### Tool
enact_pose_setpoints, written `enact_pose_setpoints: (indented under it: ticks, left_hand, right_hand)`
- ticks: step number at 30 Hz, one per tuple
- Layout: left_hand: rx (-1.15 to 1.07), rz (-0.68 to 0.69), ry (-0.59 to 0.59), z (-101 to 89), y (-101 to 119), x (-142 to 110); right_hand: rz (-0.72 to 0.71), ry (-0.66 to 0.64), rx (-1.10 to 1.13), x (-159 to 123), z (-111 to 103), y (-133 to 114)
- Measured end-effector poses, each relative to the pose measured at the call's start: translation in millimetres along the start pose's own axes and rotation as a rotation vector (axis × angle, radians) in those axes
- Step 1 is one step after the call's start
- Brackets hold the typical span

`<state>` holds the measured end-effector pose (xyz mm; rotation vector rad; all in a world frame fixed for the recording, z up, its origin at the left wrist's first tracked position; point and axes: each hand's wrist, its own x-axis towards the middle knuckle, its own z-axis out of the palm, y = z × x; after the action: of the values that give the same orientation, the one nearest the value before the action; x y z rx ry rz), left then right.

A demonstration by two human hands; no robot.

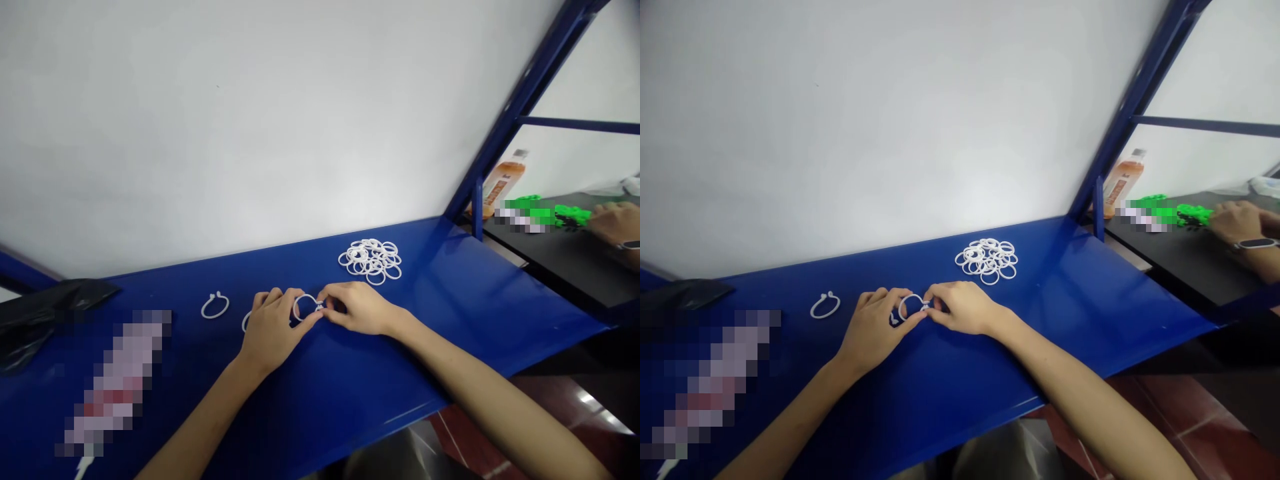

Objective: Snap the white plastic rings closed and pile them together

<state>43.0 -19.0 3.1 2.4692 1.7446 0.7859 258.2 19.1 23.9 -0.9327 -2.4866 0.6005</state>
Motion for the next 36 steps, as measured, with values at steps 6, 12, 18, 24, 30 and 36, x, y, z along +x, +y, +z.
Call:
enact_pose_setpoints:
  ticks: [6, 12, 18, 24, 30, 36]
  left_hand:
    - [-0.04, 0.068, -0.01, 3.8, -0.6, -1.3]
    - [-0.063, 0.014, 0.006, 6.6, -1.2, 0.0]
    - [-0.047, -0.012, -0.004, 6.5, -1.0, -0.9]
    - [-0.036, -0.021, -0.061, 8.9, 1.1, -1.0]
    - [-0.042, 0.005, -0.083, 9.7, -0.1, -0.8]
    - [0.026, 0.038, -0.058, 3.3, -3.1, 0.2]
  right_hand:
    - [-0.027, 0.042, -0.013, 2.0, 2.0, 8.9]
    - [-0.043, 0.135, 0.133, 2.8, 3.5, 5.3]
    - [-0.083, 0.158, 0.263, 3.0, 5.7, 2.5]
    - [-0.103, 0.136, 0.171, 3.6, 6.8, 5.0]
    - [-0.13, 0.115, 0.09, 3.1, 7.4, 4.0]
    - [-0.08, 0.184, 0.09, 4.8, 5.1, 11.3]
